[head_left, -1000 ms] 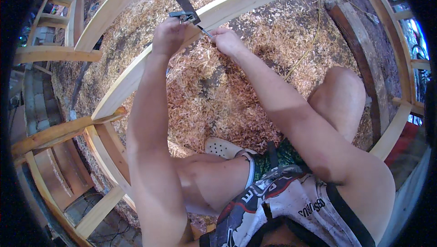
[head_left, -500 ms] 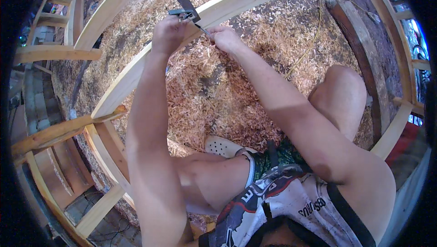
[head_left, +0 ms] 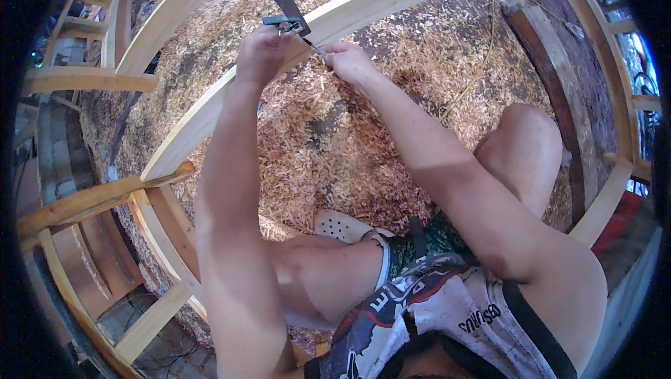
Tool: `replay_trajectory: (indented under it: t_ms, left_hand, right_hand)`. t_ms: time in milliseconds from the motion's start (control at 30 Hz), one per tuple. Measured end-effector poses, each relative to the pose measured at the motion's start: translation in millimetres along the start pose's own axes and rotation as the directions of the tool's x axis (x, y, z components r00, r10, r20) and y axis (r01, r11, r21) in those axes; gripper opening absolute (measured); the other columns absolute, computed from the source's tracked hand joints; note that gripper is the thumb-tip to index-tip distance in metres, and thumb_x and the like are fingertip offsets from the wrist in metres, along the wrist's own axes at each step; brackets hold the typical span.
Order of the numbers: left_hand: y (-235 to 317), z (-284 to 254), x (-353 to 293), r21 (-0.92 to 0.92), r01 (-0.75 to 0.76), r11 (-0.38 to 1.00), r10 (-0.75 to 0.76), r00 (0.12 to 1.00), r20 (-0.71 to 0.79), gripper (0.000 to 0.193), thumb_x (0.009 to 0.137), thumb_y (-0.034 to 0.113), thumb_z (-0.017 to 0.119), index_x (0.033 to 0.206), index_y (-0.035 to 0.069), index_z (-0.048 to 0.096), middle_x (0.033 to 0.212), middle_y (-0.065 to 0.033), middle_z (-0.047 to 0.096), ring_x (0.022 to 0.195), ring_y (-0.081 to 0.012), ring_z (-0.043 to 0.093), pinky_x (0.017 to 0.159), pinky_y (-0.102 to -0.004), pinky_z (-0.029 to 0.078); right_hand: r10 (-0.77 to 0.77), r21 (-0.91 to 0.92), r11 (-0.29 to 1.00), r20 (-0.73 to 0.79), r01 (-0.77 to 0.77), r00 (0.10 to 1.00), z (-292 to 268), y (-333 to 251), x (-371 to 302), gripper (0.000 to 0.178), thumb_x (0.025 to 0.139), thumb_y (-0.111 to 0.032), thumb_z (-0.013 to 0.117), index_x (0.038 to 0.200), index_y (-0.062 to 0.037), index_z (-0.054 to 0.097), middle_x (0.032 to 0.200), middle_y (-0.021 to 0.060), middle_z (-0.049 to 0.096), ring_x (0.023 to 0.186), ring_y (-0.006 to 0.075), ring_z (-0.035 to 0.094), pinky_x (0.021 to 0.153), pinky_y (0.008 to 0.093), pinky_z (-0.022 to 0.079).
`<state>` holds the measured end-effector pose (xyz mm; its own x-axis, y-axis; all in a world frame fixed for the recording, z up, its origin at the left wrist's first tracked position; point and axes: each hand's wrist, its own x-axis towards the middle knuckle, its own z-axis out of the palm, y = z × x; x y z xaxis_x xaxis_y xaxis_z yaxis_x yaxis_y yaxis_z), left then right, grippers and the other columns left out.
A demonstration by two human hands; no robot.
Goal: The person uses a combination square and a pencil to mark measurements on a wooden frame, then uses a tool to tighten hardware on the frame while crouching within the structure on a floor covered in wood shavings.
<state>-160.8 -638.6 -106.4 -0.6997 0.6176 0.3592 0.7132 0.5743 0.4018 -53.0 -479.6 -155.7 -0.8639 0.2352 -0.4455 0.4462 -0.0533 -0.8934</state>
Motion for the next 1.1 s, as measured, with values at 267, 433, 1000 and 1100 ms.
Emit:
replay_trajectory:
  t_ms: [267, 433, 1000, 1100]
  left_hand:
    - [-1, -4, -4, 0.084, 0.008, 0.996, -0.01, 1.0, 0.019, 0.018, 0.084, 0.021, 0.066, 0.077, 0.005, 0.068, 0.081, -0.0156, 0.064, 0.073, -0.0344, 0.063, 0.065, -0.0414, 0.051]
    - [7, 1, 0, 0.046, 0.008, 0.999, -0.008, 1.0, 0.01, 0.019, 0.085, 0.023, 0.064, 0.08, 0.005, 0.067, 0.08, -0.0157, 0.064, 0.073, -0.0344, 0.064, 0.067, -0.0424, 0.052]
    - [6, -6, -3, 0.125, 0.024, 0.992, -0.027, 0.999, 0.019, 0.023, 0.084, 0.024, 0.065, 0.075, 0.003, 0.065, 0.079, -0.0166, 0.063, 0.073, -0.0353, 0.064, 0.066, -0.044, 0.052]
    - [9, -3, 2, 0.131, 0.016, 0.991, -0.019, 1.0, 0.021, 0.022, 0.084, 0.024, 0.065, 0.075, 0.003, 0.065, 0.079, -0.017, 0.063, 0.073, -0.0354, 0.064, 0.066, -0.0441, 0.052]
  right_hand:
    - [0.022, 0.039, 0.999, -0.018, -0.021, 1.0, 5, -2, -4, 0.025, 0.083, -0.008, 0.055, 0.102, -0.0049, 0.071, 0.087, 0.0103, 0.068, 0.082, 0.0187, 0.061, 0.076, 0.0328, 0.048]
    - [-0.051, 0.012, 0.999, -0.028, 0.052, 0.998, -5, 10, 9, 0.023, 0.081, -0.007, 0.057, 0.099, -0.0038, 0.071, 0.085, 0.0098, 0.068, 0.08, 0.0189, 0.061, 0.076, 0.0327, 0.048]
    - [0.006, -0.007, 1.0, 0.012, -0.006, 1.0, 3, -2, -1, 0.028, 0.083, -0.007, 0.053, 0.105, -0.0067, 0.071, 0.089, 0.01, 0.069, 0.085, 0.0185, 0.062, 0.079, 0.0329, 0.048]
    - [-0.014, 0.003, 1.0, -0.009, 0.014, 1.0, -2, 6, 7, 0.029, 0.083, -0.007, 0.053, 0.105, -0.007, 0.071, 0.089, 0.0099, 0.069, 0.085, 0.0184, 0.062, 0.078, 0.0328, 0.048]
